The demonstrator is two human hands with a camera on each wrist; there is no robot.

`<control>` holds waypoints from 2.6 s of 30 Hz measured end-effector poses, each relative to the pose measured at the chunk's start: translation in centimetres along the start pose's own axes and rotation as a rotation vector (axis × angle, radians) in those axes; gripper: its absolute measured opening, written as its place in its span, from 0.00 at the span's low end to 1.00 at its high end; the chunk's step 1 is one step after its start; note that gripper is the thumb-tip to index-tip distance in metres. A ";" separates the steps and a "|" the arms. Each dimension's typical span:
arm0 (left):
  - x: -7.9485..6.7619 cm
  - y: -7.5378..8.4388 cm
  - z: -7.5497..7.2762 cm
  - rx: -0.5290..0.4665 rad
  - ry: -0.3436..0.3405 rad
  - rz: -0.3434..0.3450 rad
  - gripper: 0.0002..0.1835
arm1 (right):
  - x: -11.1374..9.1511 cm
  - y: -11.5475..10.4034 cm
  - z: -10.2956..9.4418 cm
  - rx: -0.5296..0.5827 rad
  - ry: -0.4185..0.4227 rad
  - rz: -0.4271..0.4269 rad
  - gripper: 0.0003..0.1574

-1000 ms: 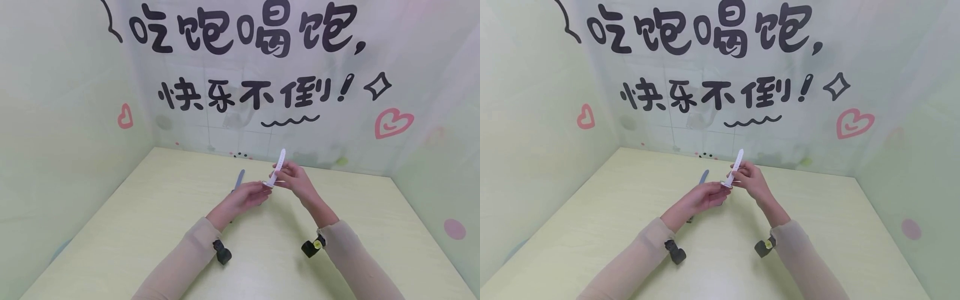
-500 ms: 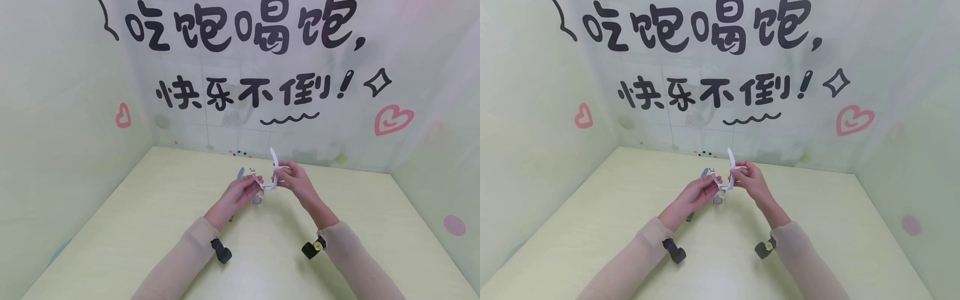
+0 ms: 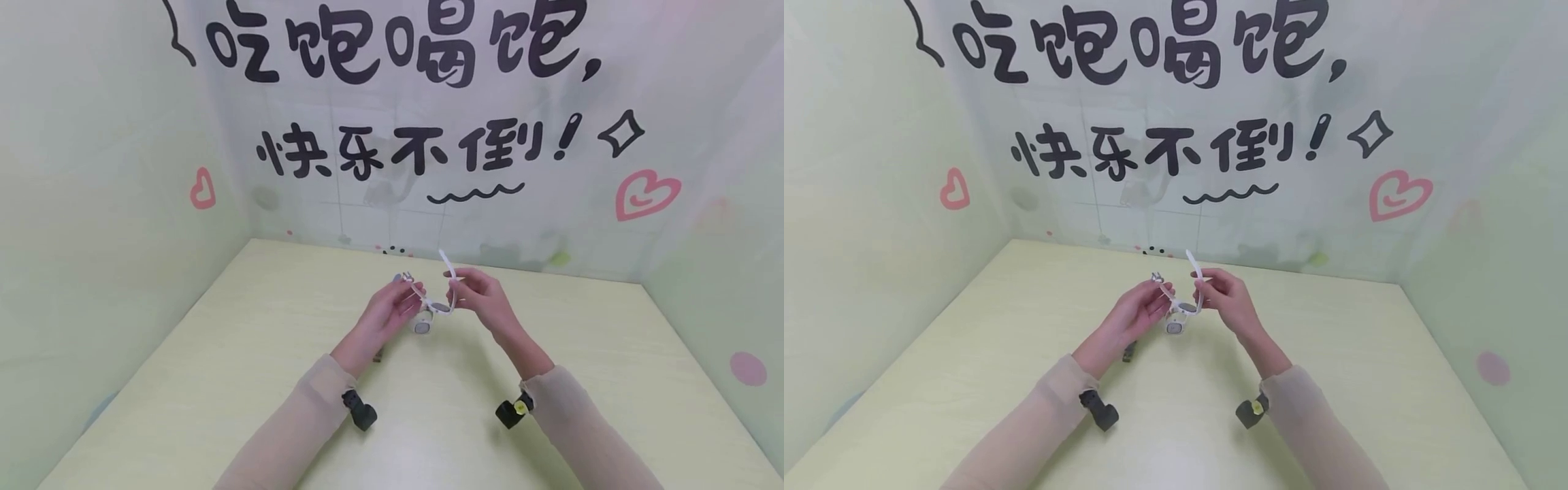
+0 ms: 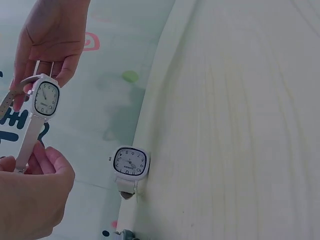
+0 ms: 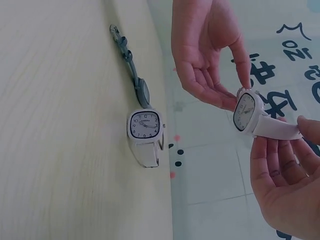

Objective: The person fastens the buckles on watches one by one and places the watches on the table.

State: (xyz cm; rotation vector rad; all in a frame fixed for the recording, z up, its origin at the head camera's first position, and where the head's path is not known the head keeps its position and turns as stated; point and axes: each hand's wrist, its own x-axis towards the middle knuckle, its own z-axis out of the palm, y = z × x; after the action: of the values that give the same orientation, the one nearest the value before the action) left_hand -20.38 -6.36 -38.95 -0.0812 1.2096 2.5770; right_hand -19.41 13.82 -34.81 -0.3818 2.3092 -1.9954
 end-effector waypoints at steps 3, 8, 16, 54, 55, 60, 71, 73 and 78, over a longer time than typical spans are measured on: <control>-0.5 -0.5 -0.4 0.014 0.008 -0.025 0.10 | -0.7 0.9 0.2 -0.039 -0.038 0.013 0.22; -0.8 -0.6 -0.5 0.022 -0.003 -0.001 0.14 | -0.9 1.3 0.6 -0.071 -0.071 -0.025 0.21; -0.6 0.0 0.2 0.080 -0.026 0.022 0.10 | -0.4 0.8 0.5 -0.132 -0.105 -0.062 0.20; -1.0 2.5 0.0 0.286 0.047 0.071 0.10 | -0.1 -0.5 2.0 -0.395 -0.127 -0.148 0.17; -1.1 2.6 -0.1 0.317 0.033 0.057 0.09 | -0.2 -0.5 2.0 -0.398 -0.126 -0.148 0.17; -1.0 3.2 -1.1 0.492 -0.028 0.003 0.11 | -0.4 -0.7 1.7 -0.403 -0.104 -0.157 0.17; -1.1 4.2 -1.9 0.577 -0.001 -0.042 0.18 | -0.3 -0.4 1.7 -0.435 -0.106 -0.157 0.17; -1.2 4.4 -2.1 0.659 -0.006 -0.044 0.16 | -0.3 -0.3 1.7 -0.460 -0.121 -0.165 0.17; -1.3 4.9 -2.6 0.918 -0.090 -0.045 0.15 | -0.5 -0.6 1.7 -0.503 -0.127 -0.173 0.18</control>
State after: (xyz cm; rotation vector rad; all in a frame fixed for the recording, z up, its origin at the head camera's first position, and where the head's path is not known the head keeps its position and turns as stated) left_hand -20.75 -11.64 -36.73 0.1961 2.1623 1.7322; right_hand -18.45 12.27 -34.56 -0.7338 2.7492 -1.3667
